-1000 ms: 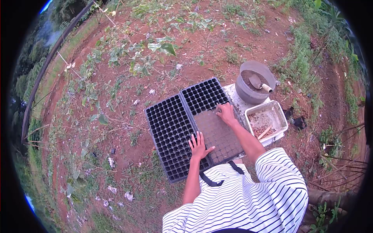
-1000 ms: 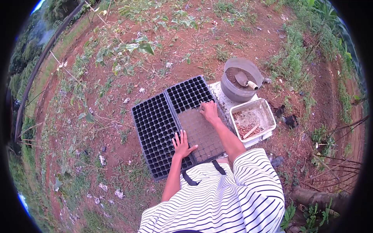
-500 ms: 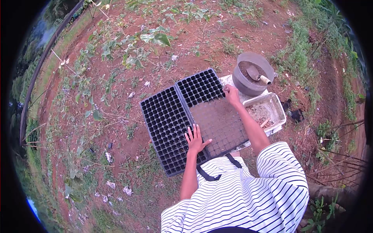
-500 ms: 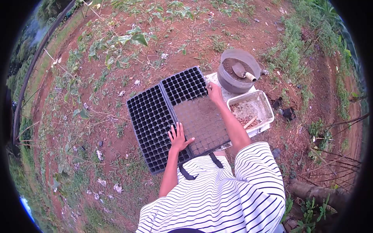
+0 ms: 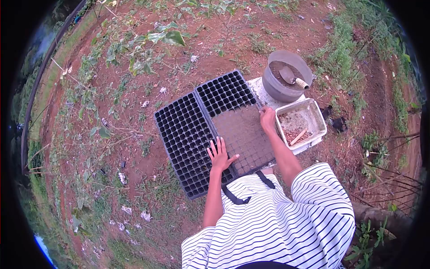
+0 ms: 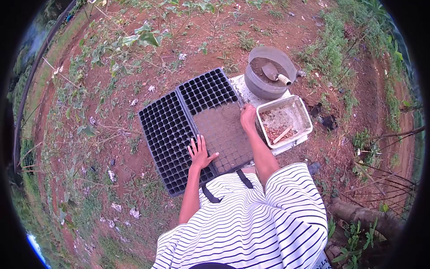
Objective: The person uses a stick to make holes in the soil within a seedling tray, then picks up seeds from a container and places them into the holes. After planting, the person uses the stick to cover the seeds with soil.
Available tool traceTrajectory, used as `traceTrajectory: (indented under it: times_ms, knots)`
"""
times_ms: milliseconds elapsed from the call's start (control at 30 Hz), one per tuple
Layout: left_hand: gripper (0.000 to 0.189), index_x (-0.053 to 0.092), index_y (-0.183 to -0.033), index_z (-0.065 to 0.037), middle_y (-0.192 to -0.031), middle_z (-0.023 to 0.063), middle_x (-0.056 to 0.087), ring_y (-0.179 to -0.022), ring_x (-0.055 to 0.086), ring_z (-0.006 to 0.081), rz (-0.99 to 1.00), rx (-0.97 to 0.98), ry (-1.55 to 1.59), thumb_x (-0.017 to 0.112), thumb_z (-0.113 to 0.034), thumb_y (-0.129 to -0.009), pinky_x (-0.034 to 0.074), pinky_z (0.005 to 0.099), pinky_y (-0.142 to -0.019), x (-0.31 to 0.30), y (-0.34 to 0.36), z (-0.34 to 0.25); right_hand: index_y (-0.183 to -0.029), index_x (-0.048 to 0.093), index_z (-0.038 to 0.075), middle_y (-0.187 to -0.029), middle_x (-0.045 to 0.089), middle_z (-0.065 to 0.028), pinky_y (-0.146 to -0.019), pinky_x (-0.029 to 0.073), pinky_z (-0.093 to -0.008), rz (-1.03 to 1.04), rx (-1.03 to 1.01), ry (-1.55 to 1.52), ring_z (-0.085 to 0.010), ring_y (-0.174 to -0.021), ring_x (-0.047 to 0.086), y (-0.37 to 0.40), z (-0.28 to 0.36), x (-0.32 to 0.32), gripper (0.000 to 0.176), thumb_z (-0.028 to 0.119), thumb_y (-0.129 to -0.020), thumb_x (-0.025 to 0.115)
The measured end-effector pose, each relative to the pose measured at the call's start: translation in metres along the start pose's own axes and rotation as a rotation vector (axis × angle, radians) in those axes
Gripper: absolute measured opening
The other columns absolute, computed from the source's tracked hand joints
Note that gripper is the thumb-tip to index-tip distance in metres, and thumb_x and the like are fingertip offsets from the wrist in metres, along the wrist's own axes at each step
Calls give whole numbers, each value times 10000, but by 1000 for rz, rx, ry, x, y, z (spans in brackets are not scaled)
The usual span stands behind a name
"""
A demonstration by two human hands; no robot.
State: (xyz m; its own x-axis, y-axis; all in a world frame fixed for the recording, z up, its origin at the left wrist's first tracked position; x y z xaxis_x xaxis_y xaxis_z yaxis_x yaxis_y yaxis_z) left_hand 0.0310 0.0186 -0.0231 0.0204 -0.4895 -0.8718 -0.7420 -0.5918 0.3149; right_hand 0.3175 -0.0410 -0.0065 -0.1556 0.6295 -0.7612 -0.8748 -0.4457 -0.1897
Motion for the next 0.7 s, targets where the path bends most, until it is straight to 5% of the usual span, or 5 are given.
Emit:
traceTrajectory:
  times_ms: [267,700]
  knots:
    - [1213,-5,-1517,-45,-1589,142,-28,-1442,-68,410,3,-9,-22,506,-806,-723,-26,611,-1114,-1,1,-1,-860,723,12,-753,697,-171,-705,522,-366,79,209,-196,-268,-710,686,5,3,3,123,70,-753,711]
    - [1215,11,-1516,-40,-1588,140,-40,-1440,-61,413,-5,-9,-33,508,-808,-717,-14,612,-1118,-3,1,-3,-847,722,7,-746,699,-157,-697,526,-340,138,177,-234,-243,-690,686,17,26,6,115,82,-759,716]
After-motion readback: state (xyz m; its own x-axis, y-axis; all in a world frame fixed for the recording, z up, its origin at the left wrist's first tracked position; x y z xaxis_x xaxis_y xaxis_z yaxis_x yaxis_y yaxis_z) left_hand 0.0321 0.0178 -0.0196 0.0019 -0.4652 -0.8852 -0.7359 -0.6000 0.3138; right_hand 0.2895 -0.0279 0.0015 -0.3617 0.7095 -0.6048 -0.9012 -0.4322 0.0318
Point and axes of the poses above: each hand's wrist, its own y-axis away from the middle knuckle, its own x-axis out of the palm, z = x × y, the point moved 2 cm from there along -y, towards the middle knuckle
